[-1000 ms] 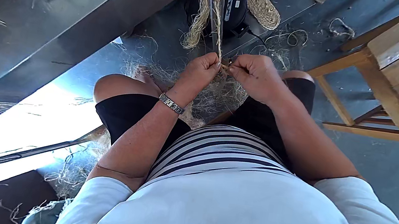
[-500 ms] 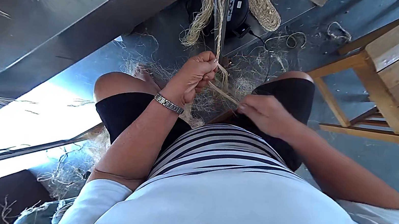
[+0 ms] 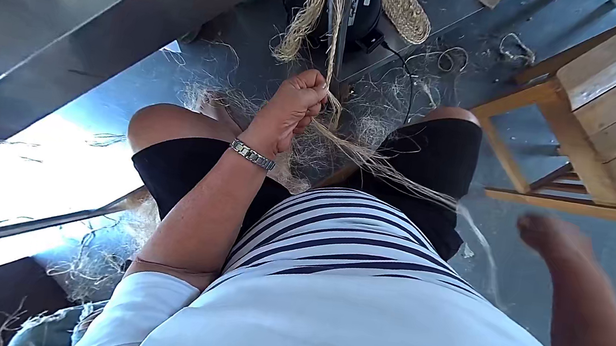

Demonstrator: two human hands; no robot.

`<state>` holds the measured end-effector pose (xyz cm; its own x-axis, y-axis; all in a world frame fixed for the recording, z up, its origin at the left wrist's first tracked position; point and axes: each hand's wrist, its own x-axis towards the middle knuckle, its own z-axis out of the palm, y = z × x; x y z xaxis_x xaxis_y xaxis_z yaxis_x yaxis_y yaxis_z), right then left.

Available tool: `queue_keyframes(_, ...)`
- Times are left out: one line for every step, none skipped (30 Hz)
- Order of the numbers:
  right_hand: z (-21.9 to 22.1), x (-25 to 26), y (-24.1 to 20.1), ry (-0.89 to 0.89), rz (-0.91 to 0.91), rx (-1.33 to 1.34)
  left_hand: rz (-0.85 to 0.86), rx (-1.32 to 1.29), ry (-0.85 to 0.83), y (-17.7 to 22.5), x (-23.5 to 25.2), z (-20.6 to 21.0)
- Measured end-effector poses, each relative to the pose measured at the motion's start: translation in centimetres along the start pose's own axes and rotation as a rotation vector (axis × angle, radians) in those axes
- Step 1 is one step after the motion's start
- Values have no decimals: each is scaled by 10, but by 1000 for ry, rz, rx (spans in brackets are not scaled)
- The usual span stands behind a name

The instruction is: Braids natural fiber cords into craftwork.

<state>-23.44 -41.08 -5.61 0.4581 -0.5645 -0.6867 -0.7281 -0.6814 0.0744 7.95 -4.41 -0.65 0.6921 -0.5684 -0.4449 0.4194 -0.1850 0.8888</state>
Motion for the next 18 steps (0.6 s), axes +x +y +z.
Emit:
queue_keyframes(-23, -4, -25, 220, -119, 82, 9, 12, -1, -1, 1, 1)
queue_keyframes(-48, -9, -54, 398, -274, 194, 19, 23, -4, -2, 2, 2)
queue_keyframes(-67, -13, -85, 559, -457, 311, 31, 28, -7, -2, 4, 3)
queue_keyframes(-80, -15, -118, 666, -645, 432, 42, 28, -5, -3, 4, 4)
queue_keyframes(-85, -14, -154, 695, -828, 551, 53, 29, -4, -4, 4, 5)
queue_keyframes(-86, -16, -192, 617, -965, 654, 66, 34, -4, -5, 4, 6)
queue_keyframes(-83, -19, -228, 448, -1054, 736, 84, 37, -1, -6, 6, 7)
queue_keyframes(-77, -21, -260, 242, -1093, 808, 108, 49, 5, -7, 6, 8)
queue_keyframes(-69, -22, -287, 42, -1077, 883, 136, 72, 14, -9, 7, 8)
queue_keyframes(-62, -22, -308, -103, -1033, 951, 160, 111, 35, -10, 7, 9)
queue_keyframes(-57, -23, -319, -183, -979, 991, 180, 159, 59, -11, 9, 9)
queue_keyframes(-56, -24, -322, -218, -946, 983, 192, 204, 77, -13, 9, 7)
queue_keyframes(-59, -23, -315, -215, -945, 942, 195, 234, 87, -14, 10, 5)
queue_keyframes(-64, -20, -302, -178, -976, 879, 190, 249, 83, -15, 9, 4)
queue_keyframes(-68, -16, -283, -126, -1005, 810, 177, 250, 77, -14, 9, 4)
queue_keyframes(-72, -10, -260, -63, -1014, 752, 166, 240, 73, -14, 9, 4)
queue_keyframes(-76, -7, -234, -5, -983, 689, 155, 230, 71, -13, 8, 4)
queue_keyframes(-79, -4, -206, 56, -919, 637, 146, 220, 73, -13, 8, 4)
